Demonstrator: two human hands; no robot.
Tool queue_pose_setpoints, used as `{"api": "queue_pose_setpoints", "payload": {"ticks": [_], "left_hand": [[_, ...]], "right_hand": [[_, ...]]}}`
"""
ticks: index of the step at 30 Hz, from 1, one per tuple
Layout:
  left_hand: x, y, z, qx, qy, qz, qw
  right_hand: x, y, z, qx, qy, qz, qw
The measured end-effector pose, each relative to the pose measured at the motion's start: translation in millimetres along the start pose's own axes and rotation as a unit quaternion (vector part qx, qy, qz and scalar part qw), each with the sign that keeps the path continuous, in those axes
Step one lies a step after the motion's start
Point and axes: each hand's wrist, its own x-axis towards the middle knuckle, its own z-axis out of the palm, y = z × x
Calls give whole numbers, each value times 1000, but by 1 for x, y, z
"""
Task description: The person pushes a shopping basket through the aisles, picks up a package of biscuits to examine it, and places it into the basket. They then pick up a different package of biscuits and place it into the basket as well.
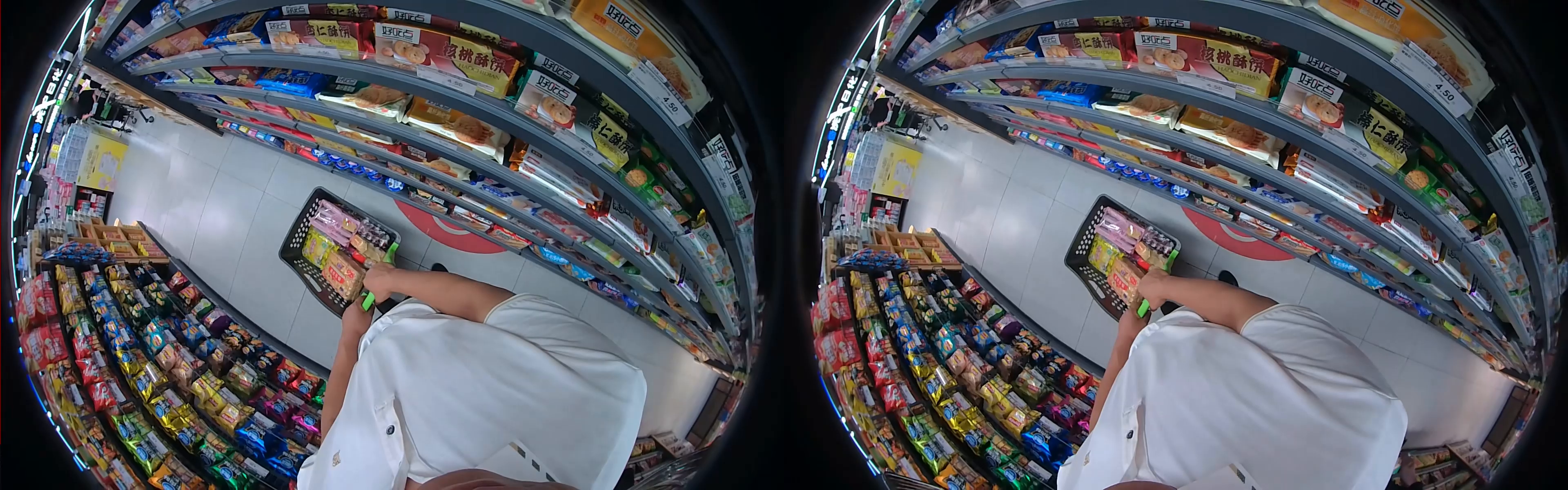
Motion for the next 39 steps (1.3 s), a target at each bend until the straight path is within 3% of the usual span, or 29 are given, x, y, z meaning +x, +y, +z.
{"api": "queue_pose_setpoints", "payload": {"ticks": [39], "left_hand": [[-6,8,-3,7,10,-4,1000]], "right_hand": [[1,2,6,-7,14,-10,1000]]}}
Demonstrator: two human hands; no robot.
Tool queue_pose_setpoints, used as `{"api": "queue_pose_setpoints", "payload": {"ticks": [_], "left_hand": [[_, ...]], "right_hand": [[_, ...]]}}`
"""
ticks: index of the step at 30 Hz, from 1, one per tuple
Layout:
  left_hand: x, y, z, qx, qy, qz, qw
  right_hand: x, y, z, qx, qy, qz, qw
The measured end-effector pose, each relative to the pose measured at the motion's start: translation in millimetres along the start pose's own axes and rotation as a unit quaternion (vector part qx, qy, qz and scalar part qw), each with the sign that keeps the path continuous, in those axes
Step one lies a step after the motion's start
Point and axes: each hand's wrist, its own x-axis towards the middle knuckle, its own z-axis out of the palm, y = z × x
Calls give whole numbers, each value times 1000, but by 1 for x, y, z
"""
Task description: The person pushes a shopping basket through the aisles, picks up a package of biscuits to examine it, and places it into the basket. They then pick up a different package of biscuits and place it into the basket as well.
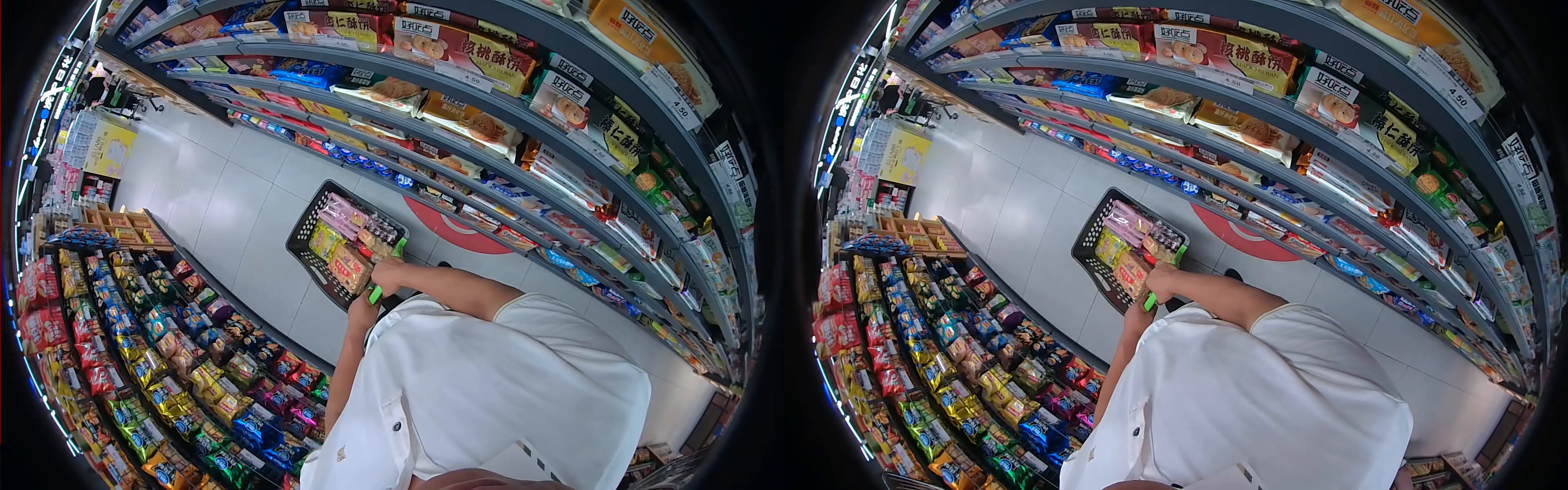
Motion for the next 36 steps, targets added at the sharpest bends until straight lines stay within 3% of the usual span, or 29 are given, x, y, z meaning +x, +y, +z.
{"api": "queue_pose_setpoints", "payload": {"ticks": [36], "left_hand": [[-5,5,4,-4,32,-15,999]], "right_hand": [[-1,3,7,1,27,-14,1000]]}}
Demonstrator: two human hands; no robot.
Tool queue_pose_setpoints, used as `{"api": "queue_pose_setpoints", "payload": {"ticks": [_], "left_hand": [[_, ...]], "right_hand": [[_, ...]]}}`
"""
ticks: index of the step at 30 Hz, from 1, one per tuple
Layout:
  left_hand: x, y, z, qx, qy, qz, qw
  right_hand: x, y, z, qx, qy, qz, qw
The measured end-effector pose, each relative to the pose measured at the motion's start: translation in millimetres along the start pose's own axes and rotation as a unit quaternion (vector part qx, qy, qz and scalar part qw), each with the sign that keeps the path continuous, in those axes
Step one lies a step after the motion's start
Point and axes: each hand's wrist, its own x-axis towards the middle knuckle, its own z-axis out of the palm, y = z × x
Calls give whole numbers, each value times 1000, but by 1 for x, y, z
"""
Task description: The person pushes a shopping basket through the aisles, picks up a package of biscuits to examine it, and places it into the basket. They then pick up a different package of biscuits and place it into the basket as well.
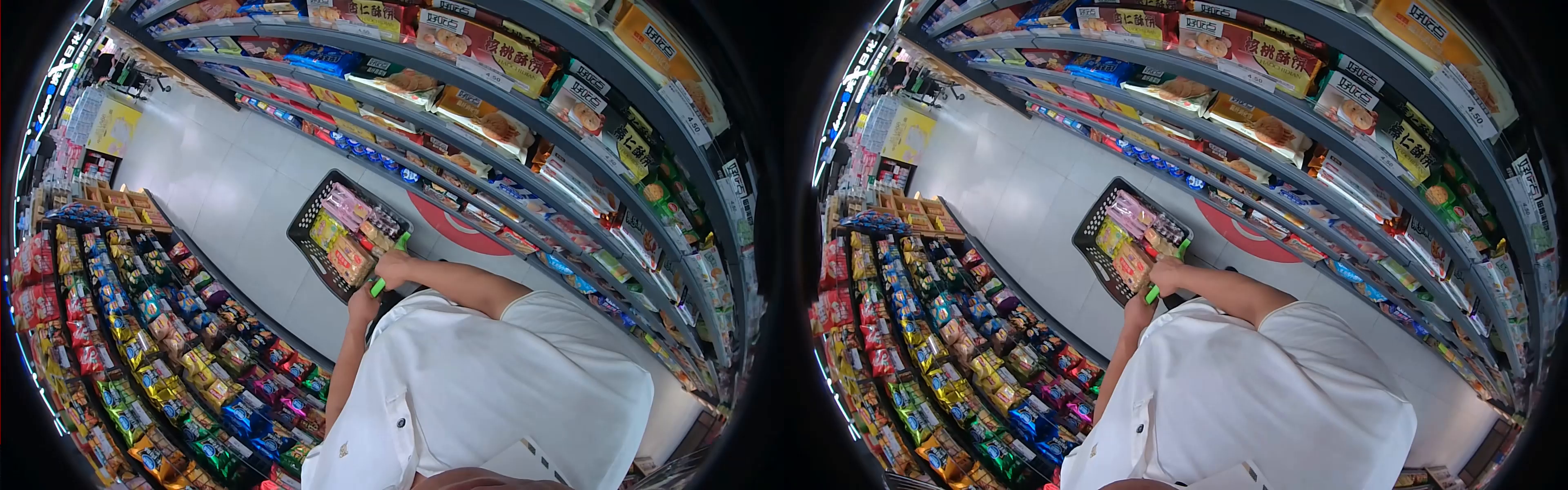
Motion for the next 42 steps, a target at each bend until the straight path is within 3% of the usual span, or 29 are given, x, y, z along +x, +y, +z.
{"api": "queue_pose_setpoints", "payload": {"ticks": [32,42], "left_hand": [[-6,-1,0,-3,-37,-24,999],[6,-5,-15,-11,-57,-7,998]], "right_hand": [[-2,1,10,22,13,-18,1000],[9,-3,-16,-20,-26,-7,999]]}}
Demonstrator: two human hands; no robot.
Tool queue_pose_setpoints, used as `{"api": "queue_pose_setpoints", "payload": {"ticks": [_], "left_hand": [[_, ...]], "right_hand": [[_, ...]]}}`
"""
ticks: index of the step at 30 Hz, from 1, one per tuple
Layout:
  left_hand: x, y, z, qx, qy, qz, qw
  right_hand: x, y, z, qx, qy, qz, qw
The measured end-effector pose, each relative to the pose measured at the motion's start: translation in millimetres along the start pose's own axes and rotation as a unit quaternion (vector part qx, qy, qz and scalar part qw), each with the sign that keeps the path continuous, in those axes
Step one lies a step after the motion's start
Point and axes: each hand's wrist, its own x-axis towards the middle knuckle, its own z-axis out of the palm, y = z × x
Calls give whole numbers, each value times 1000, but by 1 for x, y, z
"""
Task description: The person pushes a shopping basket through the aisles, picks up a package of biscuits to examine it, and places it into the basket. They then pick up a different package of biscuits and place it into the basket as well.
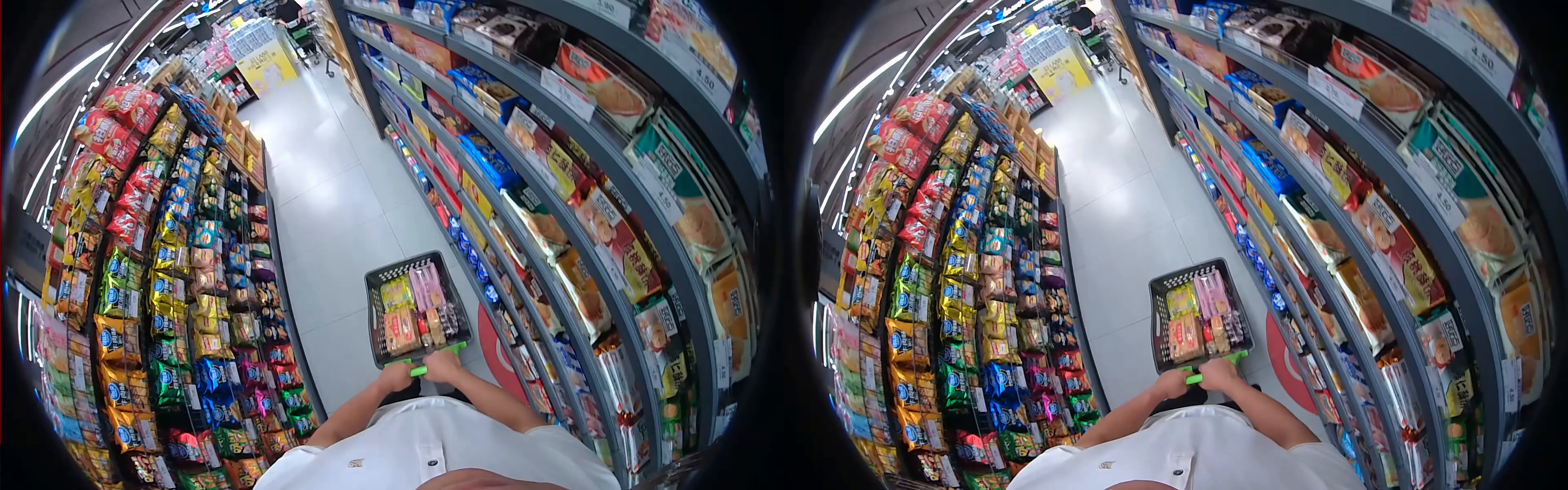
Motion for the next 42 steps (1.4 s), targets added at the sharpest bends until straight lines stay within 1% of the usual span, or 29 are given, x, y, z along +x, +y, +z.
{"api": "queue_pose_setpoints", "payload": {"ticks": [2,4,5,7,9,14,15,17,18,19,20,22,24,26,30,32,39,42], "left_hand": [[7,-6,-8,-3,-1,11,1000],[13,-10,-18,5,-18,22,1000],[18,-14,-25,5,-12,25,1000],[29,-22,-32,16,-33,27,999],[41,-33,-40,11,-26,41,999],[59,-51,-74,22,15,69,997],[63,-53,-81,24,20,75,997],[80,-69,-82,38,12,87,995],[84,-74,-83,33,12,90,995],[91,-77,-87,27,18,93,995],[96,-79,-92,29,1,112,993],[101,-83,-101,39,25,115,992],[106,-84,-110,34,19,125,991],[106,-82,-121,26,29,120,992],[118,-88,-130,26,5,121,992],[123,-91,-135,23,38,131,990],[150,-90,-168,4,41,113,993],[165,-95,-183,-8,58,121,991]], "right_hand": [[10,0,-1,-9,-12,7,1000],[21,1,1,-17,0,8,1000],[29,3,-2,-23,10,10,1000],[39,2,-13,-40,8,16,999],[51,-2,-21,-51,1,23,998],[85,1,-30,-56,36,35,997],[87,-7,-45,-53,20,52,997],[92,-17,-62,-36,34,77,996],[99,-15,-62,-24,20,77,997],[103,-14,-64,-26,21,85,996],[110,-11,-62,-17,36,95,995],[118,-11,-69,-21,34,103,994],[125,-11,-72,-17,29,115,993],[132,-8,-74,-9,43,105,993],[145,-2,-77,-13,56,91,994],[152,-1,-84,-18,58,91,994],[183,17,-112,-12,37,84,996],[204,24,-126,-13,43,84,995]]}}
